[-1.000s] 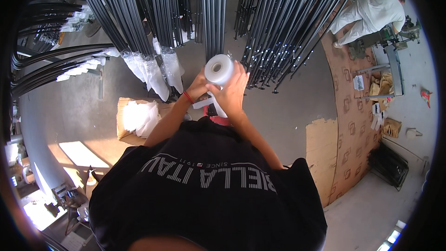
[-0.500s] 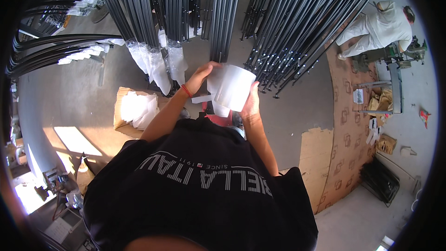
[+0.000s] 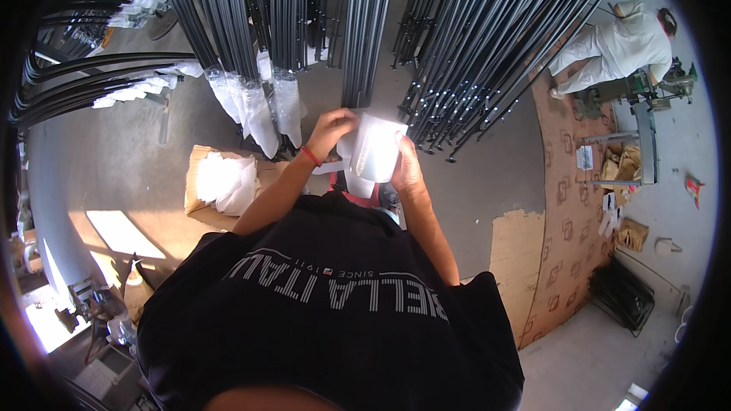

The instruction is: The person wraps the ends of black metal rods with plastic wrap. They pull the film from a roll and wind it around the grouped ends of the rods multiple times.

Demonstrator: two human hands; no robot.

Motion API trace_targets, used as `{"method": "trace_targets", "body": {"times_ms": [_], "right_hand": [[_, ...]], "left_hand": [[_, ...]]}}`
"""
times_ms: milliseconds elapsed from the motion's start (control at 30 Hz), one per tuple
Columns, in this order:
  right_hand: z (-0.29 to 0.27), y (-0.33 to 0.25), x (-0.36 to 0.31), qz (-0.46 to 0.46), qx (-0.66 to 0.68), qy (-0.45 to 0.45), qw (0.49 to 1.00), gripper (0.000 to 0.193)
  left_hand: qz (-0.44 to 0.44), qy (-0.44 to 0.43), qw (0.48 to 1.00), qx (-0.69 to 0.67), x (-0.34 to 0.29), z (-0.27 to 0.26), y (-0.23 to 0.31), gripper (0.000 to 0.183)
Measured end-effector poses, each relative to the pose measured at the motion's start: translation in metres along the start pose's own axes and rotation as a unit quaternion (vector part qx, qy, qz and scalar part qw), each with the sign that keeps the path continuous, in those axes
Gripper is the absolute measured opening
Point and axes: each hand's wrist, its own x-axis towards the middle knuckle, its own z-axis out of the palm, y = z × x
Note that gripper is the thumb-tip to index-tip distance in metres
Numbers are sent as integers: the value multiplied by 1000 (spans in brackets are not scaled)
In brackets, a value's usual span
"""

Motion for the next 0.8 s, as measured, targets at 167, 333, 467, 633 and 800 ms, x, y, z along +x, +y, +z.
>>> {"method": "trace_targets", "body": {"times_ms": [167, 333, 467, 633, 800], "right_hand": [[9, -13, -6, -12, -25, 28, 999, 60], [-5, -28, 1, -83, -143, 84, 983, 50], [-3, -36, -2, -105, -200, 99, 969, 53], [12, -40, -5, -135, -225, 144, 954, 62], [30, -43, -4, -155, -325, 206, 910, 72]], "left_hand": [[0, -37, 999, 2, -2, -4, 8, 8], [-15, -63, 993, -94, -6, -5, 11, 6], [23, -91, 994, -63, -6, -9, 7, 9], [45, -86, 994, -48, -10, -12, -2, 13], [-15, 11, 993, -114, -13, -8, -4, 18]]}}
